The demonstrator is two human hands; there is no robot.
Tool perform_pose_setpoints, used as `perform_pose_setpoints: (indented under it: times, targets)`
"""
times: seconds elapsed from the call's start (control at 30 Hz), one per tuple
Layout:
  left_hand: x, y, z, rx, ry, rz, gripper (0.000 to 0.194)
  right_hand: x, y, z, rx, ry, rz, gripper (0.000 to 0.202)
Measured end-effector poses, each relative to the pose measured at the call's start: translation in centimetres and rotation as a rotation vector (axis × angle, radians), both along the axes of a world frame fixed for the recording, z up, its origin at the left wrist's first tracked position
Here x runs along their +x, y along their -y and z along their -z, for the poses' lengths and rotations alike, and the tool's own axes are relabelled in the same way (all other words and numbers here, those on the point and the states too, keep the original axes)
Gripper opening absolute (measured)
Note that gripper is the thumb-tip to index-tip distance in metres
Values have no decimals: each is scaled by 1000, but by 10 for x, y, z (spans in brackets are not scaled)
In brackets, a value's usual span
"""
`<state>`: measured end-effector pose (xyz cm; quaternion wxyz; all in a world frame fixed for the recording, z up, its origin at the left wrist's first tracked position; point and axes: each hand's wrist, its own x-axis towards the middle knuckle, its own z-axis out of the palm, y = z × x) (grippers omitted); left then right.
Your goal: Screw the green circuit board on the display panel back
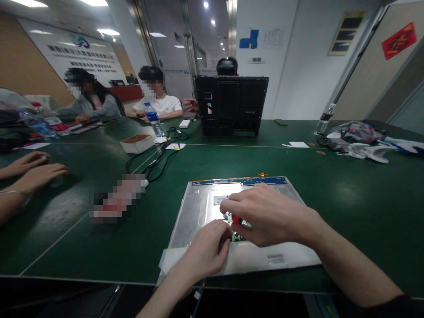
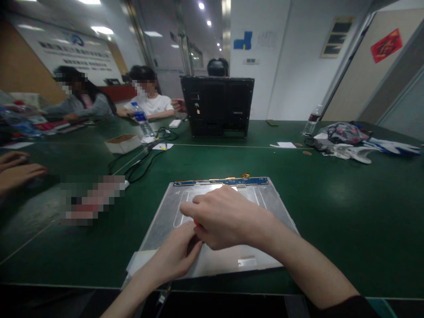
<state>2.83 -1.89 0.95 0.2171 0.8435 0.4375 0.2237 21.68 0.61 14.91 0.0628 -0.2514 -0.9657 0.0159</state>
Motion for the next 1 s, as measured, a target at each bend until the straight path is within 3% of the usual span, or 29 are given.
perform_pose_setpoints:
  times: [0.17, 0.3, 0.5, 0.63, 0.77, 1.0]
  targets:
    - [0, 1, -1, 21, 9, 2, 12, -1, 1, 2, 27, 24, 56, 24]
    - [1, 0, -2, 14, 15, -5, 11, -1, 3, 1, 47, 3, 13, 10]
    - [1, 0, -2, 45, 28, 5, 9, -1, 5, 2, 32, 8, 57, 21]
    - [1, 1, 0, 43, 24, -3, 9, -1, 6, 3, 29, 5, 37, 12]
    - [1, 0, -1, 35, 27, 9, 13, -2, 5, 2, 12, -6, 41, 19]
    - [0, -1, 1, 36, 15, 2, 12, -2, 6, 1, 9, -14, 18, 13]
